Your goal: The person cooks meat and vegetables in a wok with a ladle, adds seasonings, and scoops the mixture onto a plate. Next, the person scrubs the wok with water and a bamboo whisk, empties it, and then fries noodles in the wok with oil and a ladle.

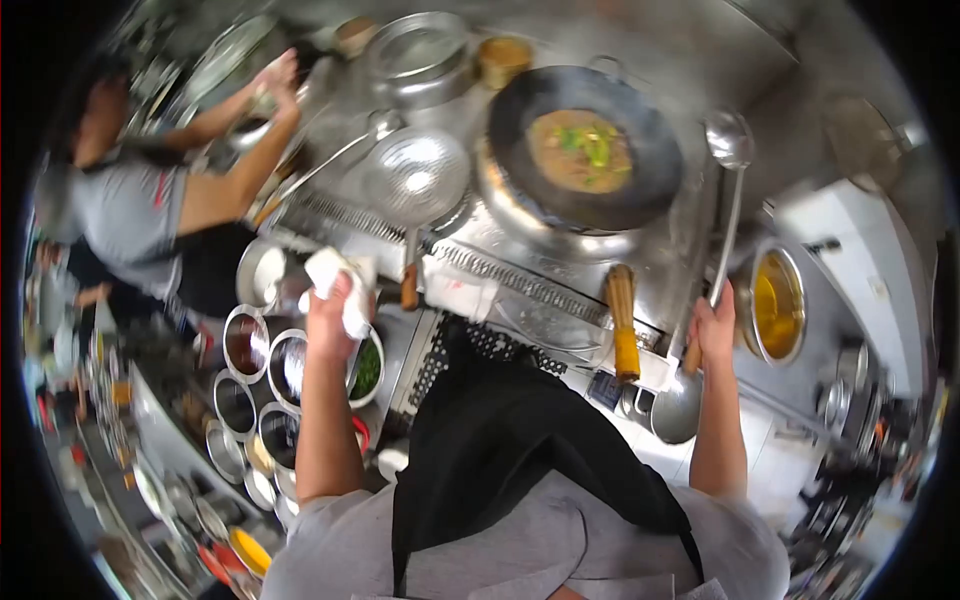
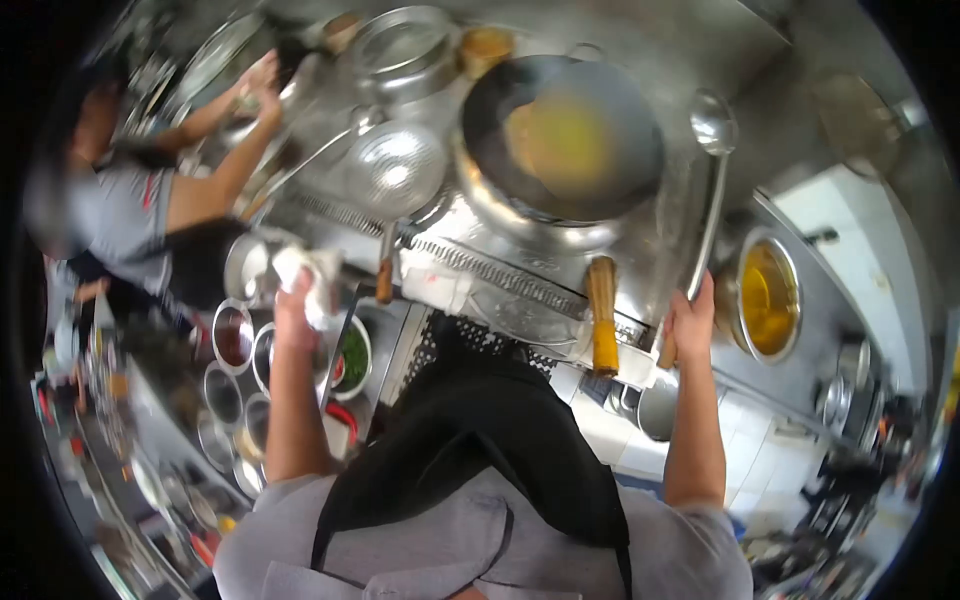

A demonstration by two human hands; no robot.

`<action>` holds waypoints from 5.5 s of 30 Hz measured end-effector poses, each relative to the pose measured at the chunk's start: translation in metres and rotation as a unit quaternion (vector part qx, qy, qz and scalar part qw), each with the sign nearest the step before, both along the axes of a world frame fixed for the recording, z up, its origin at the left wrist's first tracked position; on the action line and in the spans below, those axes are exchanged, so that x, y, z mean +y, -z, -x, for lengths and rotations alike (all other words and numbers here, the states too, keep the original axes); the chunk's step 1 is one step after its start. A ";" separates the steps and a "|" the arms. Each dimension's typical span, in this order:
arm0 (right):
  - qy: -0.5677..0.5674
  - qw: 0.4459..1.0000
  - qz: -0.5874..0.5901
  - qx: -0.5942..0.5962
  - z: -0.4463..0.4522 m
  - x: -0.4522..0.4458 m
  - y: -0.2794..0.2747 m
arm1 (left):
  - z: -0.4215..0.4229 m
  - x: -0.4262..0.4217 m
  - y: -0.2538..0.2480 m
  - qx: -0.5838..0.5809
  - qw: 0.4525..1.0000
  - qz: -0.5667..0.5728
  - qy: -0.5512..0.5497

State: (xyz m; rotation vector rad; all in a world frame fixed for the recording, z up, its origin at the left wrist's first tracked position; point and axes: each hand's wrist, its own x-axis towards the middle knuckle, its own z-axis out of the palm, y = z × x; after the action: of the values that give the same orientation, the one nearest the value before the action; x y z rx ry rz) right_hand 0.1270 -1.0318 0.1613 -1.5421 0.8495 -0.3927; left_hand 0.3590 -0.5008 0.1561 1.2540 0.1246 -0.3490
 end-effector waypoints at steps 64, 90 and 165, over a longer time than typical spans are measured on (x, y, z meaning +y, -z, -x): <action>-0.263 0.854 -0.449 -0.003 -0.061 0.177 -0.068 | 0.000 0.090 -0.005 0.107 0.994 0.026 0.028; -0.091 0.931 -0.348 -0.058 -0.095 0.082 0.003 | -0.036 -0.281 0.045 0.243 0.944 -0.004 0.222; -0.328 0.774 0.412 0.351 -0.008 0.076 -0.085 | -0.035 -0.281 0.063 0.184 0.942 -0.018 0.280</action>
State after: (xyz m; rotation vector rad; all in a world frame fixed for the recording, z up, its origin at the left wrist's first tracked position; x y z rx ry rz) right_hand 0.1351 -0.9559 0.2459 -2.7762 0.6203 0.4485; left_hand 0.3941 -0.7819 0.0934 1.2345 0.0894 -1.0810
